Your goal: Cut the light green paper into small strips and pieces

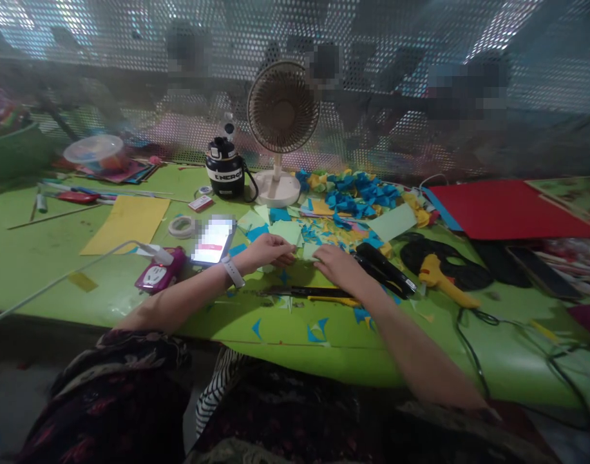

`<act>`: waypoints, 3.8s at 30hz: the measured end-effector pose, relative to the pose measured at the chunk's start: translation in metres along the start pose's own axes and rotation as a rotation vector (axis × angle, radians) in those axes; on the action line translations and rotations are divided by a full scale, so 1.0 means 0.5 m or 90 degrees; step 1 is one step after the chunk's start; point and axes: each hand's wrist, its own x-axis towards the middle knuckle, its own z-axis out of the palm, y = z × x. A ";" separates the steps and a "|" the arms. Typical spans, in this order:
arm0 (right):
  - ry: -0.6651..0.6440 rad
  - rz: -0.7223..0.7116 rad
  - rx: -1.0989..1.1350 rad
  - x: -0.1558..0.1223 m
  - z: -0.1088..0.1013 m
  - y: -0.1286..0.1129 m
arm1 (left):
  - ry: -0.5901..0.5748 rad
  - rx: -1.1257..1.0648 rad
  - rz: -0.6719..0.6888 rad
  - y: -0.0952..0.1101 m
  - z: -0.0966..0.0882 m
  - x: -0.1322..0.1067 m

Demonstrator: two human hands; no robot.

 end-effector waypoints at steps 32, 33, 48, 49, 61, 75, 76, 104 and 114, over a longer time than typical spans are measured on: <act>0.353 0.084 0.411 -0.018 -0.044 -0.090 | -0.183 -0.202 0.172 -0.029 0.043 -0.027; 0.351 0.092 0.421 -0.018 -0.045 -0.091 | -0.189 -0.177 0.189 -0.031 0.044 -0.027; 0.348 0.122 0.458 -0.024 -0.041 -0.097 | -0.179 -0.144 0.192 -0.033 0.053 -0.030; 0.347 0.122 0.458 -0.024 -0.041 -0.097 | -0.180 -0.144 0.191 -0.033 0.054 -0.030; 0.368 0.175 0.545 -0.023 -0.041 -0.099 | -0.180 -0.157 0.199 -0.031 0.057 -0.032; 0.323 0.196 0.697 -0.016 -0.054 -0.103 | -0.172 -0.096 0.155 -0.037 0.054 -0.037; 0.322 0.195 0.700 -0.016 -0.054 -0.102 | -0.177 -0.073 0.139 -0.035 0.052 -0.038; 0.019 0.146 0.667 -0.019 -0.085 -0.071 | -0.200 -0.045 0.107 -0.019 0.029 -0.029; 0.072 0.159 0.645 -0.020 -0.091 -0.079 | -0.215 -0.038 0.102 -0.013 0.021 -0.030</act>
